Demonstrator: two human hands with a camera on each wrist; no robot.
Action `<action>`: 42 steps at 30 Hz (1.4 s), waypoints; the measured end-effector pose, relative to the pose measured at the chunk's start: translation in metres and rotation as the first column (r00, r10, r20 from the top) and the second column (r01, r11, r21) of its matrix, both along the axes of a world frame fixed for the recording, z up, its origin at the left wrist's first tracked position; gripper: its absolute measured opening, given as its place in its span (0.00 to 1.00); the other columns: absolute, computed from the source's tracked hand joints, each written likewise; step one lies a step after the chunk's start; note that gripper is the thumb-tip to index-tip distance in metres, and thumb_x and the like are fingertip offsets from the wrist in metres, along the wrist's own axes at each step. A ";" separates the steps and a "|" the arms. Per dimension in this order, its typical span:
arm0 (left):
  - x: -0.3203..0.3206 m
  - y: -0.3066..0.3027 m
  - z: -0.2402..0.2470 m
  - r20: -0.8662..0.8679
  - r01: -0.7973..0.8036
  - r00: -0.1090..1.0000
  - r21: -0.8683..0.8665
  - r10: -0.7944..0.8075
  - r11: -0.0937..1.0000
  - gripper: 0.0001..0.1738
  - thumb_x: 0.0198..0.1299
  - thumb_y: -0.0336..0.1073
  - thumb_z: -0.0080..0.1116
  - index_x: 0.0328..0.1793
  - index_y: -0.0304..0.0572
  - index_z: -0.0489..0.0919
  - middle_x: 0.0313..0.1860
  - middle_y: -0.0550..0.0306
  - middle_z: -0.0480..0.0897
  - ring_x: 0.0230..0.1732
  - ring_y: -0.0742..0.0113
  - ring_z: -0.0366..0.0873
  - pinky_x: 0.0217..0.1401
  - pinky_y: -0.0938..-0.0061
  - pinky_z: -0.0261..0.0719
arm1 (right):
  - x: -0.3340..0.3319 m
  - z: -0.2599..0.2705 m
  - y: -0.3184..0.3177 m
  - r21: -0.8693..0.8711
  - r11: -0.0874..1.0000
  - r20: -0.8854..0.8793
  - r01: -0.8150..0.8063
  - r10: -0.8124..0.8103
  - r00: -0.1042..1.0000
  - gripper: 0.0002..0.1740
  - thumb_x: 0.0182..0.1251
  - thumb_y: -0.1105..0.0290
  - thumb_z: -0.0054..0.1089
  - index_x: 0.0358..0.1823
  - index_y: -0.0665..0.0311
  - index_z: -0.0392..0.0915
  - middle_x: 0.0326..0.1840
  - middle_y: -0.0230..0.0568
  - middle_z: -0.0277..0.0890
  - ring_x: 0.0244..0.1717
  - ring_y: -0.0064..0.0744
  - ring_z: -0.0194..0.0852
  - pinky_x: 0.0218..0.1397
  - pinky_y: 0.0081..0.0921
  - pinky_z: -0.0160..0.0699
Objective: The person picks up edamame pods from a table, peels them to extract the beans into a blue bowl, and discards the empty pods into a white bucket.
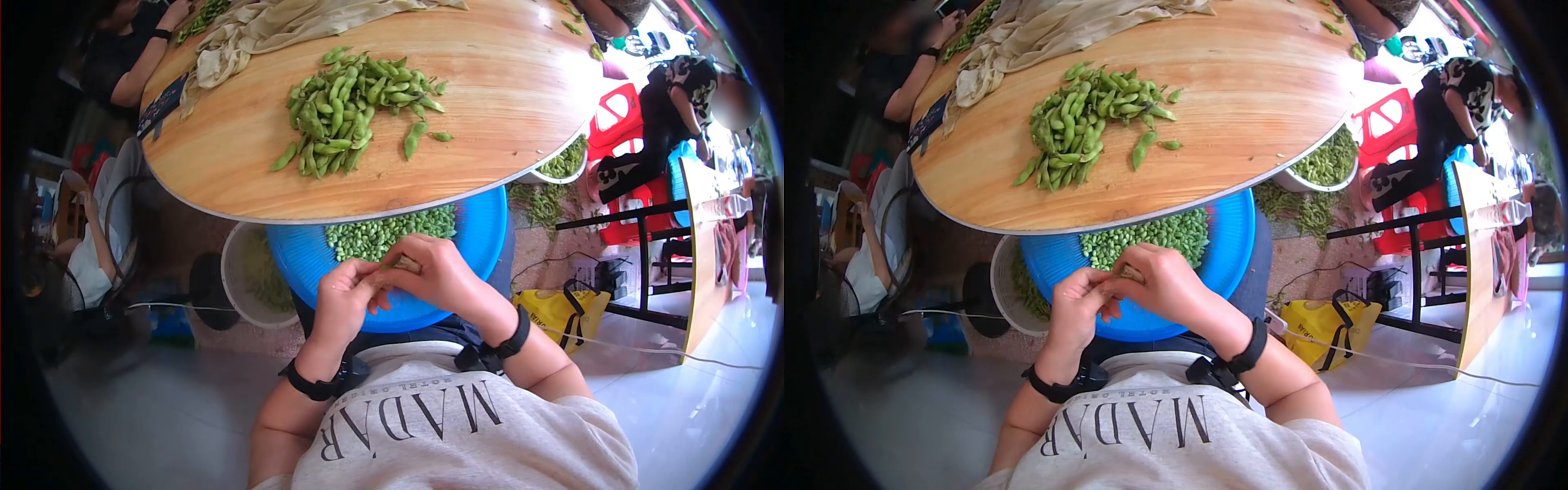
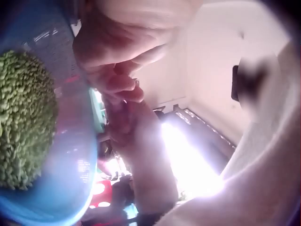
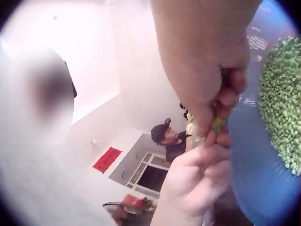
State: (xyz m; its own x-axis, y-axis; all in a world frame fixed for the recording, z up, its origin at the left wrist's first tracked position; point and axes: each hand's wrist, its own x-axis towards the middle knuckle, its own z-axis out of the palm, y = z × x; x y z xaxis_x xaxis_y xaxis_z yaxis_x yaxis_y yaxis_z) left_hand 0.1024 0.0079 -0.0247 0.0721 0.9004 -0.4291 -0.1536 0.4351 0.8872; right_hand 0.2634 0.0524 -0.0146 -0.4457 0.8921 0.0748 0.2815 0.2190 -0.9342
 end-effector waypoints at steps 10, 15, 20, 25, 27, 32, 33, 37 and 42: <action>-0.010 -0.002 0.003 0.173 0.045 0.985 -0.140 -0.021 0.989 0.08 0.63 0.32 0.48 0.37 0.35 0.75 0.24 0.52 0.79 0.17 0.75 0.73 0.16 0.85 0.67 | 0.003 -0.012 0.003 0.024 0.997 -0.051 -0.074 0.075 0.996 0.13 0.47 0.69 0.70 0.31 0.65 0.76 0.28 0.39 0.74 0.31 0.30 0.74 0.37 0.26 0.73; -0.017 -0.002 -0.001 0.178 0.122 0.979 -0.104 -0.103 0.987 0.07 0.62 0.29 0.50 0.38 0.32 0.76 0.24 0.53 0.79 0.16 0.76 0.72 0.16 0.86 0.66 | 0.015 -0.010 0.011 0.031 0.974 -0.006 -0.223 0.223 0.975 0.13 0.49 0.68 0.68 0.34 0.65 0.76 0.31 0.38 0.73 0.35 0.32 0.73 0.39 0.25 0.71; -0.021 0.002 0.020 0.071 0.263 0.964 -0.078 -0.258 0.962 0.06 0.58 0.26 0.54 0.37 0.29 0.78 0.25 0.53 0.81 0.19 0.74 0.76 0.19 0.87 0.68 | 0.018 -0.001 0.012 -0.293 0.897 -0.125 -0.332 0.309 0.943 0.11 0.53 0.67 0.64 0.34 0.66 0.76 0.27 0.38 0.75 0.29 0.27 0.71 0.34 0.24 0.70; -0.021 0.002 0.026 0.052 0.342 0.939 -0.073 -0.339 0.937 0.06 0.55 0.25 0.57 0.37 0.29 0.78 0.27 0.53 0.81 0.22 0.72 0.79 0.20 0.86 0.69 | 0.017 -0.002 0.011 -0.417 0.847 -0.160 -0.330 0.289 0.944 0.12 0.56 0.65 0.64 0.33 0.67 0.76 0.21 0.30 0.72 0.24 0.17 0.63 0.26 0.19 0.63; -0.019 0.000 0.024 0.039 0.362 0.932 -0.083 -0.360 0.929 0.04 0.55 0.26 0.56 0.35 0.31 0.78 0.26 0.55 0.81 0.23 0.72 0.79 0.20 0.86 0.69 | 0.015 -0.004 0.008 -0.425 0.859 -0.107 -0.286 0.266 0.958 0.12 0.56 0.65 0.65 0.31 0.67 0.75 0.20 0.30 0.71 0.23 0.17 0.61 0.26 0.19 0.62; -0.011 -0.001 0.010 -0.028 0.256 0.965 -0.085 -0.259 0.963 0.06 0.60 0.29 0.50 0.35 0.32 0.76 0.27 0.56 0.81 0.23 0.71 0.80 0.19 0.84 0.70 | 0.001 -0.012 0.002 -0.274 0.962 0.093 -0.011 0.038 0.995 0.14 0.51 0.63 0.67 0.27 0.67 0.74 0.17 0.40 0.68 0.20 0.30 0.65 0.23 0.27 0.66; -0.011 0.000 0.006 -0.036 0.198 0.979 -0.078 -0.201 0.977 0.07 0.61 0.29 0.49 0.36 0.32 0.76 0.27 0.55 0.81 0.23 0.70 0.80 0.19 0.84 0.70 | -0.004 -0.009 0.002 -0.074 0.994 0.098 0.085 -0.077 0.992 0.14 0.50 0.64 0.68 0.26 0.67 0.74 0.18 0.41 0.68 0.22 0.34 0.66 0.24 0.28 0.67; -0.004 0.000 0.002 0.024 0.059 0.998 -0.043 -0.058 0.997 0.07 0.61 0.30 0.51 0.37 0.32 0.76 0.26 0.55 0.80 0.24 0.70 0.80 0.20 0.83 0.71 | -0.011 0.006 -0.001 0.181 0.967 0.048 0.180 -0.191 0.980 0.15 0.45 0.67 0.70 0.27 0.68 0.73 0.24 0.45 0.68 0.29 0.46 0.72 0.27 0.32 0.71; -0.006 -0.006 -0.005 0.181 -0.004 0.983 -0.098 0.022 0.995 0.07 0.61 0.30 0.51 0.37 0.33 0.76 0.28 0.51 0.81 0.23 0.68 0.80 0.20 0.82 0.72 | -0.005 -0.005 0.000 -0.073 0.996 0.036 -0.044 0.047 0.998 0.15 0.45 0.67 0.70 0.28 0.67 0.74 0.26 0.45 0.71 0.28 0.44 0.72 0.30 0.32 0.71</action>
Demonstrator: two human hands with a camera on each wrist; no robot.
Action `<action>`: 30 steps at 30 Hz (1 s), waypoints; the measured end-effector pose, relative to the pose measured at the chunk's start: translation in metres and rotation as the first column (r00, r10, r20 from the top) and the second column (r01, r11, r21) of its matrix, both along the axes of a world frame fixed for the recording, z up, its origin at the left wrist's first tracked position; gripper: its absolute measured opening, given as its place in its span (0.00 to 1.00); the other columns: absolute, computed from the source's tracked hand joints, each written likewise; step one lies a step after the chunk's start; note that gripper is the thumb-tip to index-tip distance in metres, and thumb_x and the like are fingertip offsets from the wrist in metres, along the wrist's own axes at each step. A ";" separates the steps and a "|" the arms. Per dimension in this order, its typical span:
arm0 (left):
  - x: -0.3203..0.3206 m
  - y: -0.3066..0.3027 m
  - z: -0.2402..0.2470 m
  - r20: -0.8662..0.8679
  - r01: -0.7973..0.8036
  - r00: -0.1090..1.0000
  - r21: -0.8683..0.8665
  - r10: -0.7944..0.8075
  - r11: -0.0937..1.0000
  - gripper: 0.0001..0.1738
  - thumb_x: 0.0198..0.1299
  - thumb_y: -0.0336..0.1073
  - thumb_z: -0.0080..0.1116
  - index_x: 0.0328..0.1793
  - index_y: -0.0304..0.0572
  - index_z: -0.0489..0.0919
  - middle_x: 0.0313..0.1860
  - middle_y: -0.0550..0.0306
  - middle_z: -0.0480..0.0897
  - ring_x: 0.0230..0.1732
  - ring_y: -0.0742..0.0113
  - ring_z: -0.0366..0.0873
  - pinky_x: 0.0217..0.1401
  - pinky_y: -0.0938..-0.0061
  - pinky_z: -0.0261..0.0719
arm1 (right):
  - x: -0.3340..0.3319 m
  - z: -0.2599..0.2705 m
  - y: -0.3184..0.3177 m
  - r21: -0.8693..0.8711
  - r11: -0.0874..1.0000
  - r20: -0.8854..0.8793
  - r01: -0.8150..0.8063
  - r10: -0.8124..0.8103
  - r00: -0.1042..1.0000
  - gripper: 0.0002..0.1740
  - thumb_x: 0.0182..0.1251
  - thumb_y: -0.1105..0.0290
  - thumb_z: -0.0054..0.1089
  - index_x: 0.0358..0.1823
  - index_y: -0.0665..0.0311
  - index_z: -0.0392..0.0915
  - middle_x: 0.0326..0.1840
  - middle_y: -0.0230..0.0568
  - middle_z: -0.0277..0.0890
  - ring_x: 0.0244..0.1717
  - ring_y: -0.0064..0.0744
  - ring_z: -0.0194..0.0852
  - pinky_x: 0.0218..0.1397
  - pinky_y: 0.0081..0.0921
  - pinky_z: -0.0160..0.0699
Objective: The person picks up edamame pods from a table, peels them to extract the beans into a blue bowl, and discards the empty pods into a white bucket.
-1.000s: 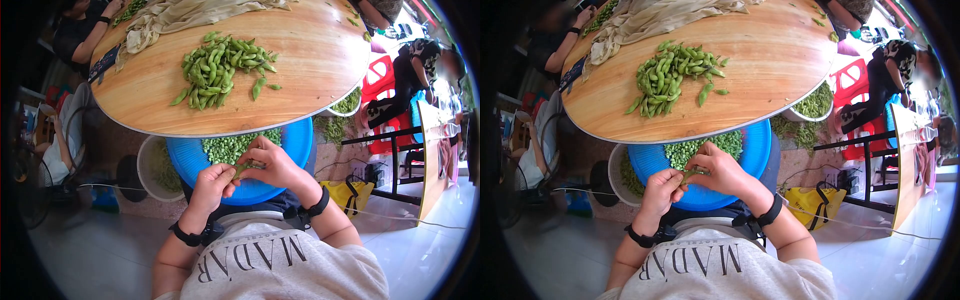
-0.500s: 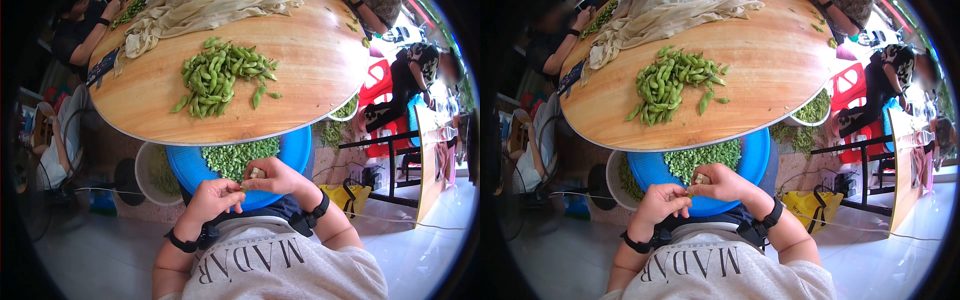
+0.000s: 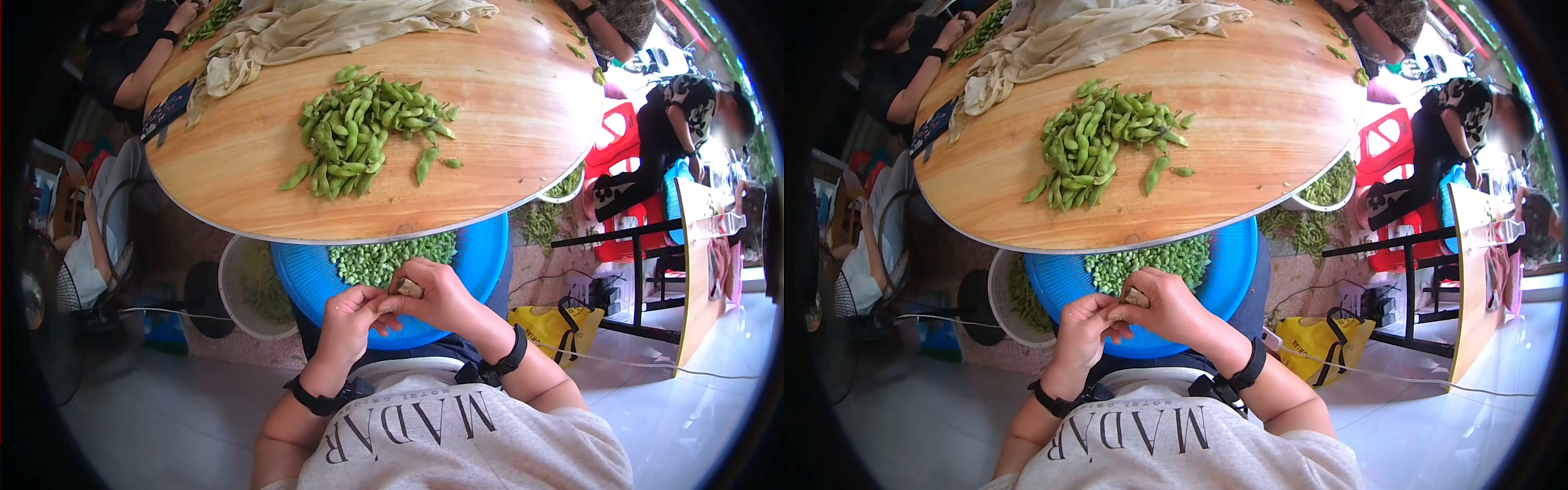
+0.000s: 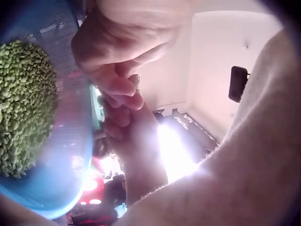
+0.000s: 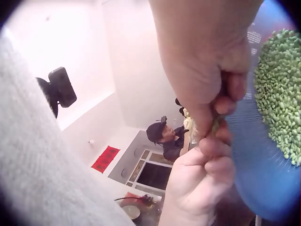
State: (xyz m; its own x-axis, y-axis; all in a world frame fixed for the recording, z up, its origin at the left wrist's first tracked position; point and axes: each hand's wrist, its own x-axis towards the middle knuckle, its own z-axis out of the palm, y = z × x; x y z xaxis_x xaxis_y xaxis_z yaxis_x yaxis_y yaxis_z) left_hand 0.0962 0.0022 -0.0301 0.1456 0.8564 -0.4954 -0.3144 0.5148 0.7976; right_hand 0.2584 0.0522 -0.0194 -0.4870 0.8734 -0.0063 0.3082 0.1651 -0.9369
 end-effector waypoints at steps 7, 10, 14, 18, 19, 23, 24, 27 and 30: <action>-0.012 0.001 0.007 0.033 0.073 0.997 -0.111 -0.070 0.991 0.08 0.61 0.31 0.51 0.36 0.33 0.77 0.27 0.51 0.81 0.22 0.70 0.79 0.20 0.83 0.71 | 0.000 -0.001 0.000 -0.035 0.993 -0.051 -0.115 0.113 0.992 0.11 0.48 0.71 0.65 0.31 0.66 0.75 0.28 0.47 0.72 0.30 0.44 0.73 0.34 0.33 0.73; -0.017 -0.003 0.012 -0.302 0.129 0.946 0.034 -0.113 0.991 0.05 0.59 0.28 0.53 0.36 0.33 0.77 0.27 0.54 0.81 0.22 0.73 0.78 0.20 0.83 0.71 | 0.004 0.003 0.000 0.114 0.972 0.100 -0.205 0.194 0.976 0.09 0.49 0.74 0.64 0.33 0.66 0.77 0.30 0.44 0.73 0.32 0.38 0.75 0.34 0.28 0.72; -0.072 -0.011 0.003 -0.626 -0.101 0.740 0.260 0.247 0.960 0.04 0.56 0.25 0.55 0.38 0.33 0.77 0.25 0.59 0.79 0.22 0.76 0.76 0.23 0.82 0.75 | 0.026 0.058 0.027 0.186 0.968 0.204 -0.168 0.130 0.970 0.12 0.48 0.74 0.64 0.37 0.66 0.77 0.33 0.45 0.71 0.32 0.42 0.73 0.33 0.31 0.72; -0.136 -0.012 -0.015 -0.873 0.003 0.148 0.471 0.465 0.882 0.19 0.53 0.25 0.56 0.53 0.31 0.73 0.39 0.48 0.80 0.27 0.71 0.79 0.27 0.78 0.77 | 0.021 0.064 0.101 0.547 0.816 0.221 0.187 -0.356 0.908 0.12 0.48 0.73 0.62 0.37 0.64 0.77 0.30 0.46 0.69 0.31 0.47 0.72 0.33 0.36 0.72; -0.136 -0.011 -0.013 -0.872 0.026 0.129 0.480 0.473 0.877 0.20 0.53 0.25 0.56 0.54 0.31 0.72 0.40 0.47 0.79 0.27 0.71 0.80 0.28 0.78 0.77 | 0.018 0.055 0.119 0.641 0.733 0.210 0.227 -0.452 0.867 0.12 0.48 0.71 0.61 0.37 0.62 0.77 0.29 0.46 0.69 0.31 0.50 0.72 0.32 0.39 0.74; -0.107 -0.007 0.016 -0.630 -0.257 0.690 0.247 0.356 0.934 0.15 0.55 0.25 0.56 0.50 0.30 0.74 0.41 0.49 0.80 0.24 0.73 0.78 0.26 0.81 0.74 | 0.014 0.050 0.145 0.642 0.761 0.367 0.093 -0.412 0.834 0.09 0.50 0.72 0.59 0.35 0.63 0.77 0.29 0.47 0.69 0.32 0.51 0.72 0.32 0.38 0.73; -0.097 -0.004 0.023 -0.561 -0.239 0.762 0.218 0.322 0.946 0.13 0.56 0.26 0.55 0.48 0.30 0.75 0.38 0.50 0.81 0.23 0.74 0.77 0.24 0.83 0.72 | 0.017 0.054 0.145 0.634 0.767 0.337 0.098 -0.388 0.858 0.09 0.50 0.72 0.59 0.34 0.64 0.77 0.29 0.48 0.69 0.32 0.50 0.73 0.32 0.37 0.73; -0.063 0.013 0.049 -0.286 -0.156 0.939 0.146 0.192 0.977 0.11 0.58 0.28 0.53 0.46 0.31 0.77 0.33 0.50 0.83 0.20 0.75 0.76 0.19 0.86 0.66 | 0.023 0.069 0.134 0.413 0.890 0.226 0.196 -0.308 0.924 0.08 0.50 0.72 0.58 0.32 0.65 0.78 0.29 0.49 0.71 0.31 0.48 0.73 0.33 0.34 0.73; -0.024 0.037 0.065 0.027 -0.090 0.996 0.154 0.087 0.984 0.17 0.59 0.32 0.54 0.51 0.27 0.73 0.42 0.45 0.81 0.21 0.71 0.77 0.18 0.85 0.66 | 0.018 0.078 0.110 0.251 0.921 0.191 0.297 -0.348 0.918 0.09 0.50 0.71 0.58 0.32 0.67 0.78 0.29 0.51 0.73 0.30 0.45 0.74 0.34 0.31 0.72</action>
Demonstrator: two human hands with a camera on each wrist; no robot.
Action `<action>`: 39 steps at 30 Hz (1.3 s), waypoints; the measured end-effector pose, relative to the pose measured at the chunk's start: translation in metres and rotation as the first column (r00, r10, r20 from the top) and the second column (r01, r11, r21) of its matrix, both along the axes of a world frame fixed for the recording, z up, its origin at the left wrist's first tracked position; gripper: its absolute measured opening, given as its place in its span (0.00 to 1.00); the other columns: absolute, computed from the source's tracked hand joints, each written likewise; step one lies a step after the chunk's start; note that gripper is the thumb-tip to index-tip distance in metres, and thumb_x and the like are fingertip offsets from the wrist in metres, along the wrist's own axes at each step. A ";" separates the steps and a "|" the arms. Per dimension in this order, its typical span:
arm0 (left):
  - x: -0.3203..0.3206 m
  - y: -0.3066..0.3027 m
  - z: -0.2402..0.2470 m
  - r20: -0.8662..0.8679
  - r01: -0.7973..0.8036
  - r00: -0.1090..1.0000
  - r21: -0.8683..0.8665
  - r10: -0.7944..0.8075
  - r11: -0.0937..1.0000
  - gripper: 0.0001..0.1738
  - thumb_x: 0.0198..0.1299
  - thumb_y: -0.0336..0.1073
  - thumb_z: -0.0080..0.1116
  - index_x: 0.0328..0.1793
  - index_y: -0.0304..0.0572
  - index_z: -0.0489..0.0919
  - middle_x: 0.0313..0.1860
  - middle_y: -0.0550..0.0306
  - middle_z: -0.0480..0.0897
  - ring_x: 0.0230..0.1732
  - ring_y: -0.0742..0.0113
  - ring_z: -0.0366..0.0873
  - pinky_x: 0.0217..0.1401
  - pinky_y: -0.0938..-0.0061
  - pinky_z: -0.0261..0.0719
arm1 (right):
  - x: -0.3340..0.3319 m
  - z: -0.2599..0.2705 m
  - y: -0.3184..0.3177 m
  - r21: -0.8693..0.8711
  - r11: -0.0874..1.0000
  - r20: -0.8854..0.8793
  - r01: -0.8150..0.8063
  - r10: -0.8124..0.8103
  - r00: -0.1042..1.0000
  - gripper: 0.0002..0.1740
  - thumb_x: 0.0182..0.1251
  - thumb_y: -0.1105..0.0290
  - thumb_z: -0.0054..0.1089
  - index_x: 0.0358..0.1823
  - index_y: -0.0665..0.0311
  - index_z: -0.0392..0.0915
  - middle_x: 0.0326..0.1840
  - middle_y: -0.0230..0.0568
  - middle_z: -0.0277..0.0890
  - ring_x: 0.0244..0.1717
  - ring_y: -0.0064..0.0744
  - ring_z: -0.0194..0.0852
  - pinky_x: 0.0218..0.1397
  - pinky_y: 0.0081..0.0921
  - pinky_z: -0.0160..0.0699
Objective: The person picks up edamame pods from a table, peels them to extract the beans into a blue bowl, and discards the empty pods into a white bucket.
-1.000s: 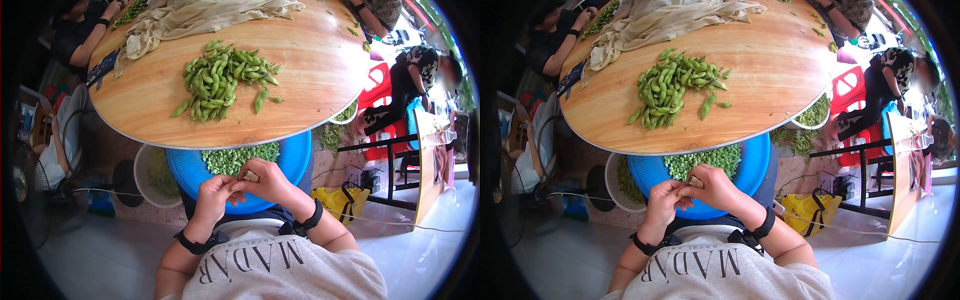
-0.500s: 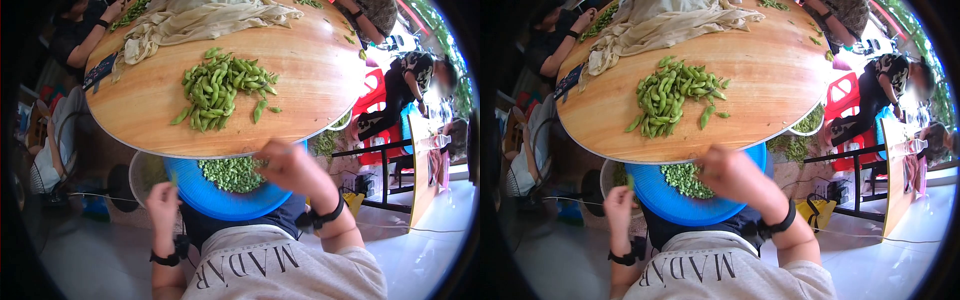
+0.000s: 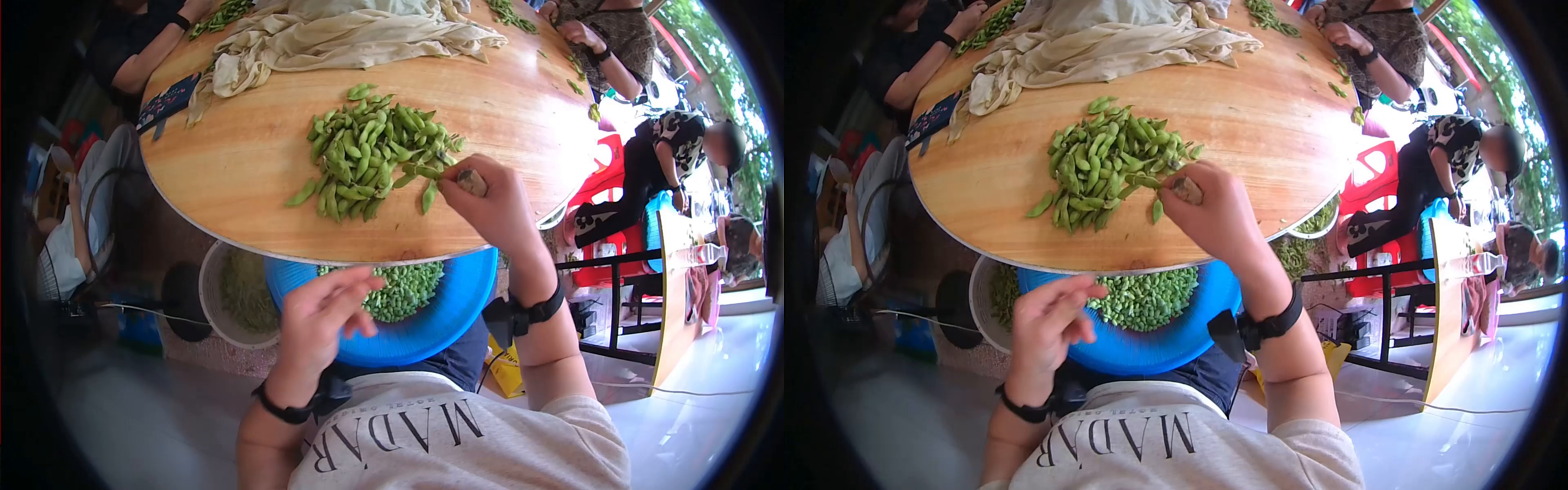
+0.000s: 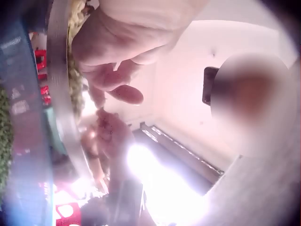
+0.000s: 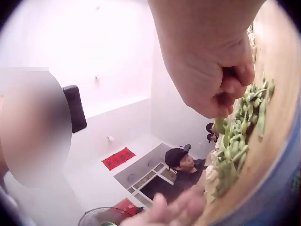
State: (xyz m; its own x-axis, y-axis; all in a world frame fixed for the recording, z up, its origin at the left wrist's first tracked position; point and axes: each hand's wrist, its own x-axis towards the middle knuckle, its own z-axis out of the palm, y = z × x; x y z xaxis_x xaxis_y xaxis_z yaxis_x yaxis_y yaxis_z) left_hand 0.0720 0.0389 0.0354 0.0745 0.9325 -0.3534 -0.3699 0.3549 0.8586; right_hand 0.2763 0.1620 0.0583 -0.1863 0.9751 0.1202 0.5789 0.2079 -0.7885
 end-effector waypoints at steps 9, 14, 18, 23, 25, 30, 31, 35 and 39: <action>0.053 0.039 -0.011 0.181 0.041 0.983 -0.026 -0.036 0.999 0.16 0.62 0.36 0.53 0.51 0.30 0.73 0.43 0.47 0.81 0.20 0.72 0.77 0.16 0.87 0.67 | 0.011 -0.009 -0.008 -0.068 0.996 0.022 0.055 -0.053 0.998 0.11 0.49 0.69 0.58 0.26 0.72 0.75 0.17 0.51 0.70 0.18 0.34 0.68 0.26 0.31 0.69; 0.063 0.039 -0.008 0.241 -0.062 0.968 -0.034 0.068 0.998 0.16 0.62 0.36 0.53 0.50 0.31 0.74 0.39 0.50 0.81 0.20 0.73 0.77 0.15 0.88 0.65 | 0.005 -0.012 -0.024 0.160 0.984 0.026 -0.075 0.072 0.997 0.08 0.47 0.71 0.59 0.29 0.68 0.75 0.23 0.48 0.71 0.25 0.44 0.71 0.28 0.34 0.71; 0.061 0.045 -0.018 0.185 -0.115 0.977 0.039 0.106 0.993 0.13 0.60 0.33 0.54 0.48 0.32 0.75 0.32 0.56 0.81 0.18 0.74 0.76 0.15 0.88 0.63 | -0.008 -0.026 -0.052 0.338 0.930 0.073 -0.145 0.127 0.989 0.09 0.44 0.75 0.59 0.28 0.64 0.70 0.27 0.46 0.68 0.27 0.51 0.71 0.27 0.40 0.72; 0.063 0.035 -0.014 -0.018 -0.039 0.999 0.093 0.041 0.995 0.10 0.58 0.29 0.55 0.45 0.32 0.76 0.28 0.58 0.80 0.17 0.76 0.75 0.15 0.88 0.63 | 0.001 -0.032 -0.065 0.305 0.927 0.082 -0.217 0.202 0.976 0.09 0.43 0.76 0.59 0.27 0.64 0.70 0.25 0.43 0.67 0.26 0.49 0.71 0.26 0.39 0.71; 0.063 0.033 -0.018 -0.071 -0.043 0.996 0.126 0.052 0.991 0.10 0.58 0.28 0.55 0.45 0.32 0.76 0.27 0.58 0.80 0.17 0.77 0.74 0.15 0.88 0.64 | 0.002 -0.033 -0.068 0.315 0.920 0.056 -0.232 0.226 0.973 0.09 0.42 0.77 0.59 0.27 0.64 0.70 0.24 0.43 0.67 0.25 0.49 0.71 0.26 0.39 0.71; 0.054 0.027 -0.022 -0.096 0.047 0.995 0.117 -0.035 0.992 0.12 0.57 0.27 0.56 0.47 0.31 0.76 0.26 0.61 0.78 0.17 0.80 0.72 0.18 0.88 0.65 | 0.007 -0.035 -0.073 0.197 0.929 -0.004 -0.314 0.321 0.947 0.08 0.47 0.74 0.61 0.29 0.64 0.72 0.24 0.41 0.68 0.22 0.42 0.70 0.24 0.34 0.68; 0.050 0.025 -0.024 -0.095 0.061 0.994 0.101 -0.052 0.993 0.12 0.57 0.27 0.56 0.47 0.31 0.76 0.25 0.61 0.78 0.17 0.80 0.71 0.18 0.88 0.66 | 0.008 -0.037 -0.076 0.177 0.926 -0.056 -0.332 0.346 0.936 0.08 0.49 0.73 0.62 0.30 0.64 0.73 0.23 0.40 0.68 0.21 0.38 0.70 0.22 0.32 0.67; 0.040 0.011 -0.017 -0.177 0.132 0.977 0.076 -0.117 0.988 0.11 0.58 0.27 0.55 0.46 0.30 0.76 0.26 0.62 0.78 0.18 0.80 0.71 0.19 0.87 0.67 | 0.019 -0.036 -0.084 -0.290 0.880 -0.461 -0.376 0.216 0.861 0.12 0.65 0.61 0.51 0.34 0.64 0.73 0.18 0.31 0.62 0.18 0.20 0.60 0.20 0.18 0.58; 0.043 -0.006 -0.020 -0.303 0.109 0.951 0.149 -0.059 0.983 0.08 0.55 0.26 0.58 0.41 0.32 0.77 0.25 0.61 0.77 0.18 0.79 0.72 0.20 0.84 0.68 | 0.012 -0.039 -0.088 -0.446 0.735 -0.686 -0.511 0.086 0.722 0.23 0.73 0.51 0.34 0.36 0.65 0.70 0.18 0.26 0.58 0.18 0.15 0.51 0.19 0.14 0.51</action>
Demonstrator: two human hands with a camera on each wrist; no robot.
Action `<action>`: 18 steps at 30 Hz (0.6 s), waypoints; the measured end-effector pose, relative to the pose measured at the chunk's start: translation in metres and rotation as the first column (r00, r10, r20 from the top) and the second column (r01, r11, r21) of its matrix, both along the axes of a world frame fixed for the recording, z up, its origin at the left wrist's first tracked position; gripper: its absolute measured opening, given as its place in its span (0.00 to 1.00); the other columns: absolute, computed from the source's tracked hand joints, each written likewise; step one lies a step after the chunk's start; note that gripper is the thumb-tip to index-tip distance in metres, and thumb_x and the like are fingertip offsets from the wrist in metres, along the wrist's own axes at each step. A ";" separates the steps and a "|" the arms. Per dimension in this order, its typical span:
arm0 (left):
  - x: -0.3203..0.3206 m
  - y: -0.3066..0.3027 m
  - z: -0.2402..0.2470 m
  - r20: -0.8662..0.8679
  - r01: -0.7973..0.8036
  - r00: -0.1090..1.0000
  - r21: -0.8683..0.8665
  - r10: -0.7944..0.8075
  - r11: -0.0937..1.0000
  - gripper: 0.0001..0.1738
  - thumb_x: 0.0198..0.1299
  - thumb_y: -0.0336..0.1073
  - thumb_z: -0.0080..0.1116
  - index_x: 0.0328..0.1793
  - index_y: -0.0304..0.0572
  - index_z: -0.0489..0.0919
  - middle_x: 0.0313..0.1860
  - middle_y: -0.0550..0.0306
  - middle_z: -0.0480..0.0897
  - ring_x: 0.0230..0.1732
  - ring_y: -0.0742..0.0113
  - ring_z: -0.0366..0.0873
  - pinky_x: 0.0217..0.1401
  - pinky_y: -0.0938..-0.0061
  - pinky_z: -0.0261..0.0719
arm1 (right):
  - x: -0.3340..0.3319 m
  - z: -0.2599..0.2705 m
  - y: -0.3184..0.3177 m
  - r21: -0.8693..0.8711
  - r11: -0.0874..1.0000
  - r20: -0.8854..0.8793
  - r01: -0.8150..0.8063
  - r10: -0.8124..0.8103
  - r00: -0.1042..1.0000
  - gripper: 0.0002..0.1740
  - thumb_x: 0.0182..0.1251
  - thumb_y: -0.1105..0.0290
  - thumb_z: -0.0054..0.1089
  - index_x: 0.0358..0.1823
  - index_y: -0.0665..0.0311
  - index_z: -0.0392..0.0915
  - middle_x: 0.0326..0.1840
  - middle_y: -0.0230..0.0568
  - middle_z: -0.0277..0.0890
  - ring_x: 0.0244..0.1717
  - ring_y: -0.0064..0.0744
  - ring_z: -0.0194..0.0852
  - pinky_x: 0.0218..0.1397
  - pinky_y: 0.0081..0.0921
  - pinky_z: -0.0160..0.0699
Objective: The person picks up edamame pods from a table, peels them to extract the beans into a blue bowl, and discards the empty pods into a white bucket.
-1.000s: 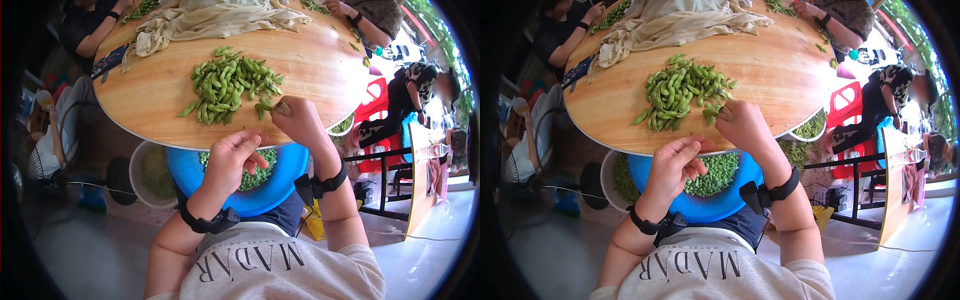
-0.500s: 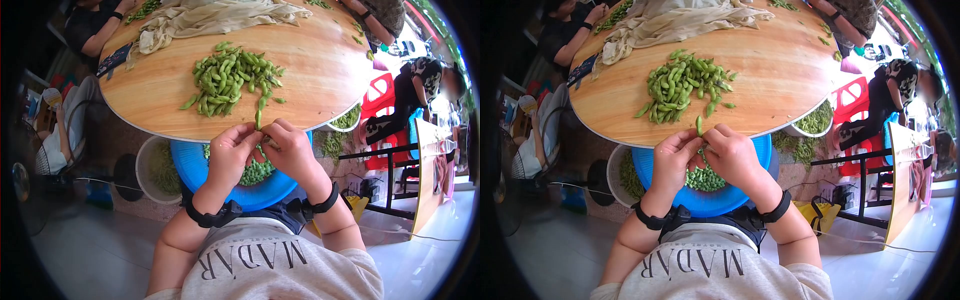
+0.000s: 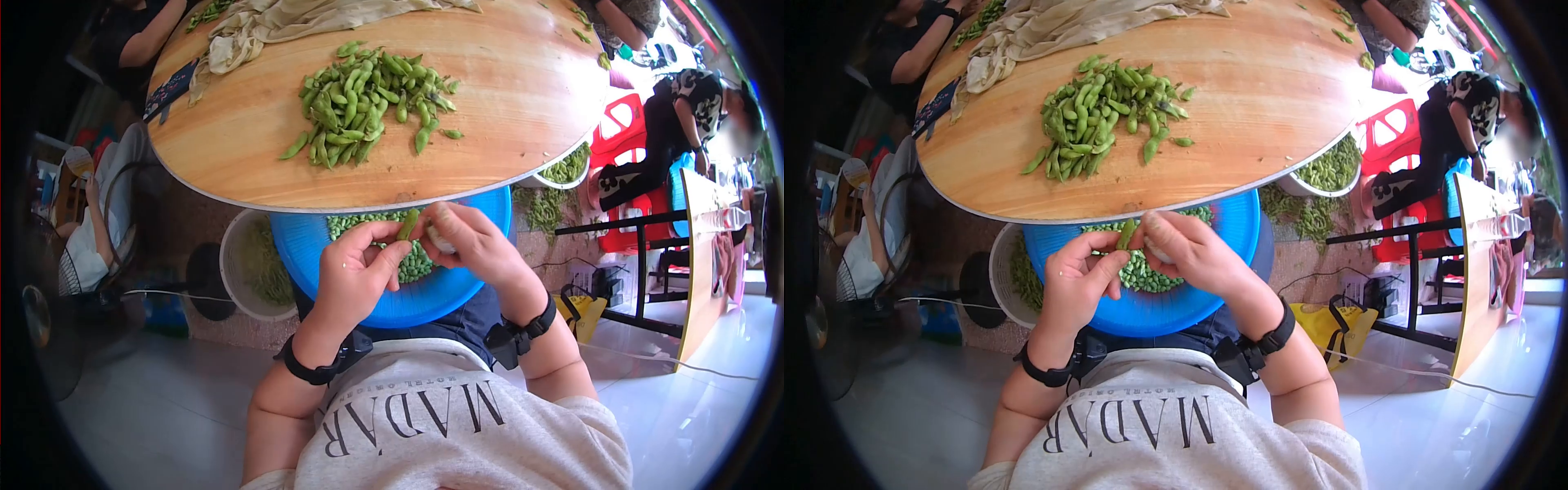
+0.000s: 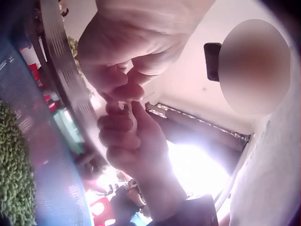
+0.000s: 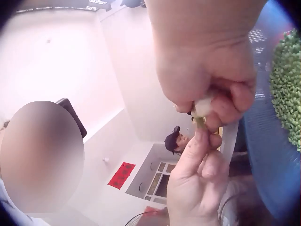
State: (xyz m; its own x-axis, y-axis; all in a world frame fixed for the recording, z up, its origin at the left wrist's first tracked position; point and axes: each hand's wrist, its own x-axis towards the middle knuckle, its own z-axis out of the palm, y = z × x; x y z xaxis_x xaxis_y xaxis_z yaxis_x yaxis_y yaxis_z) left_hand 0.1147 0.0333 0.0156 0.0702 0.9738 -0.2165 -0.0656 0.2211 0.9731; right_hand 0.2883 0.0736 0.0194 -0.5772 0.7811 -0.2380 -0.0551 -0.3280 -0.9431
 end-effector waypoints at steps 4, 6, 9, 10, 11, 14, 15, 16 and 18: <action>-0.002 -0.008 -0.002 -0.372 0.041 0.924 0.337 0.092 0.941 0.08 0.50 0.25 0.61 0.37 0.33 0.78 0.25 0.54 0.76 0.20 0.68 0.75 0.21 0.78 0.71 | -0.009 -0.003 -0.005 -0.100 0.993 -0.041 -0.057 0.053 0.998 0.22 0.72 0.52 0.36 0.35 0.64 0.68 0.17 0.25 0.57 0.18 0.15 0.51 0.19 0.13 0.51; -0.004 -0.010 -0.002 -0.464 0.087 0.872 0.459 0.155 0.884 0.08 0.49 0.24 0.61 0.37 0.33 0.77 0.26 0.51 0.76 0.22 0.62 0.75 0.23 0.74 0.72 | -0.014 0.000 -0.008 -0.136 0.989 -0.042 -0.054 0.049 0.998 0.21 0.72 0.53 0.37 0.34 0.64 0.67 0.17 0.25 0.58 0.18 0.14 0.51 0.19 0.13 0.51; -0.005 -0.014 0.001 -0.484 0.089 0.858 0.472 0.174 0.877 0.08 0.49 0.24 0.60 0.37 0.34 0.77 0.27 0.49 0.77 0.24 0.56 0.76 0.24 0.72 0.72 | -0.017 -0.001 -0.007 -0.096 0.993 -0.011 -0.072 0.072 0.997 0.20 0.72 0.54 0.39 0.31 0.63 0.66 0.18 0.25 0.58 0.18 0.14 0.51 0.19 0.13 0.51; -0.005 -0.014 0.000 -0.489 0.088 0.852 0.487 0.187 0.869 0.08 0.49 0.24 0.60 0.37 0.34 0.77 0.27 0.49 0.77 0.25 0.56 0.76 0.25 0.72 0.73 | -0.018 -0.003 -0.008 -0.103 0.993 -0.013 -0.058 0.057 0.998 0.19 0.72 0.55 0.40 0.31 0.63 0.66 0.18 0.25 0.59 0.18 0.14 0.52 0.19 0.13 0.50; -0.005 -0.015 0.000 -0.494 0.089 0.846 0.500 0.199 0.862 0.08 0.49 0.24 0.60 0.37 0.34 0.77 0.27 0.49 0.77 0.25 0.56 0.76 0.25 0.72 0.73 | -0.020 -0.006 -0.009 -0.112 0.993 -0.016 -0.043 0.042 0.999 0.18 0.71 0.55 0.41 0.31 0.63 0.66 0.18 0.26 0.60 0.18 0.13 0.52 0.19 0.12 0.50; -0.004 -0.017 -0.006 -0.494 0.085 0.829 0.575 0.263 0.813 0.08 0.50 0.24 0.59 0.38 0.34 0.77 0.27 0.49 0.77 0.26 0.55 0.76 0.25 0.72 0.73 | -0.023 -0.008 -0.012 -0.119 0.993 -0.034 -0.006 0.002 0.999 0.17 0.71 0.57 0.42 0.29 0.62 0.66 0.17 0.25 0.59 0.18 0.13 0.52 0.19 0.13 0.51; -0.003 -0.017 -0.008 -0.482 0.074 0.832 0.589 0.276 0.805 0.08 0.50 0.23 0.59 0.38 0.34 0.77 0.27 0.49 0.77 0.26 0.55 0.76 0.25 0.72 0.73 | -0.024 -0.008 -0.013 -0.119 0.993 -0.042 0.004 -0.010 0.999 0.17 0.71 0.58 0.43 0.27 0.62 0.66 0.16 0.24 0.59 0.17 0.13 0.51 0.19 0.14 0.51; -0.002 -0.017 -0.010 -0.469 0.062 0.834 0.601 0.289 0.796 0.08 0.50 0.23 0.59 0.37 0.34 0.77 0.27 0.49 0.77 0.26 0.56 0.76 0.25 0.72 0.73 | -0.024 -0.010 -0.014 -0.111 0.993 -0.042 0.025 -0.030 0.999 0.17 0.71 0.58 0.43 0.27 0.62 0.66 0.16 0.24 0.59 0.17 0.13 0.52 0.19 0.14 0.51; -0.001 -0.019 -0.013 -0.438 0.026 0.852 0.581 0.286 0.813 0.07 0.50 0.23 0.59 0.38 0.34 0.77 0.27 0.49 0.77 0.25 0.57 0.76 0.25 0.73 0.73 | -0.026 -0.017 -0.017 -0.096 0.993 -0.042 0.067 -0.072 0.997 0.17 0.71 0.59 0.44 0.26 0.61 0.66 0.15 0.23 0.58 0.17 0.13 0.52 0.19 0.14 0.51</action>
State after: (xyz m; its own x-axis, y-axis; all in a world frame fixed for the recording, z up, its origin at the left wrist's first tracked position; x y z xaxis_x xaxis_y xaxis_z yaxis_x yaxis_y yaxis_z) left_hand 0.1139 0.0147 0.0022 -0.0281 0.9217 0.3869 0.4587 -0.3319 0.8243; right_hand 0.2623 0.0569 0.0027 -0.5343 0.7951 -0.2869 -0.1231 -0.4090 -0.9042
